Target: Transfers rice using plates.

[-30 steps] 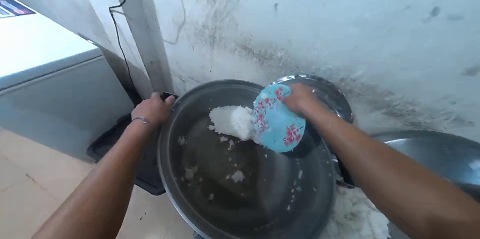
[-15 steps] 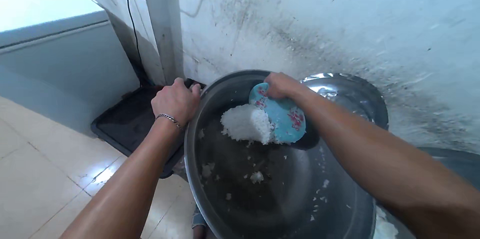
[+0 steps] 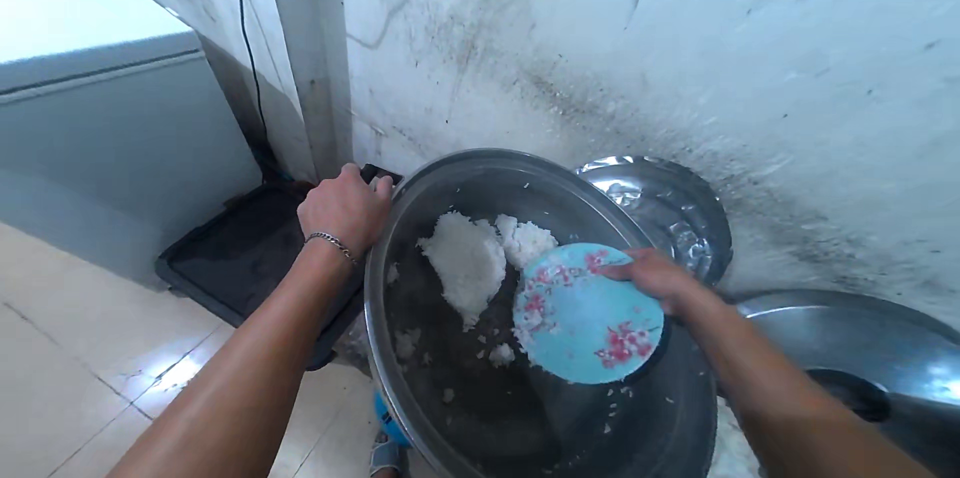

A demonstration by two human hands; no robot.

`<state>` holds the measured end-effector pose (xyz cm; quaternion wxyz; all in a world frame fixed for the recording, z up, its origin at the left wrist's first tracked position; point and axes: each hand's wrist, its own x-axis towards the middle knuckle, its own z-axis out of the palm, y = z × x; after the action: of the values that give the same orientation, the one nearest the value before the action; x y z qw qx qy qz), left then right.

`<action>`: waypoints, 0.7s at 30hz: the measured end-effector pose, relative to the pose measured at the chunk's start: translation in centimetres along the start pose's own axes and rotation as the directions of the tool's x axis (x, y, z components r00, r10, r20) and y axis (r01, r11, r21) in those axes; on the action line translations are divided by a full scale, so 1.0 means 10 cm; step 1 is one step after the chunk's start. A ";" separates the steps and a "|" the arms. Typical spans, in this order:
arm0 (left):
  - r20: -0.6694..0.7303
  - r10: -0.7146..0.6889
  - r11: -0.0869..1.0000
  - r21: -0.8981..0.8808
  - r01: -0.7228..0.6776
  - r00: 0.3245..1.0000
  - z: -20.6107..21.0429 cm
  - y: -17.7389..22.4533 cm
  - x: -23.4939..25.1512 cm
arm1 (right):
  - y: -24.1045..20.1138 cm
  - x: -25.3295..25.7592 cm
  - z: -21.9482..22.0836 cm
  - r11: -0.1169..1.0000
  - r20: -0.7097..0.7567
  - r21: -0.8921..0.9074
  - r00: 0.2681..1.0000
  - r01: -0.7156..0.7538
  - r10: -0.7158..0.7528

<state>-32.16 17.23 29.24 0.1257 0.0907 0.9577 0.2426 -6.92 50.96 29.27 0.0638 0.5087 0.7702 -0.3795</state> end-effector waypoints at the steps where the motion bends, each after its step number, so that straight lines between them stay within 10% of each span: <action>1: 0.000 0.000 1.000 0.000 0.000 1.000 0.00 0.00 0.00 | 0.03 0.09 0.06 1.000 0.006 -0.005 1.000 -0.001 0.001; 21: 0.015 -0.033 0.999 -0.010 0.034 0.999 -0.03 -0.02 0.01 | -0.57 0.56 1.76 0.955 0.528 0.273 0.812 0.115 -0.249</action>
<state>-32.32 16.92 29.32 0.1371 0.0757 0.9568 0.2449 -19.40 42.59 17.12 0.1897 0.3032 0.7144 -0.6014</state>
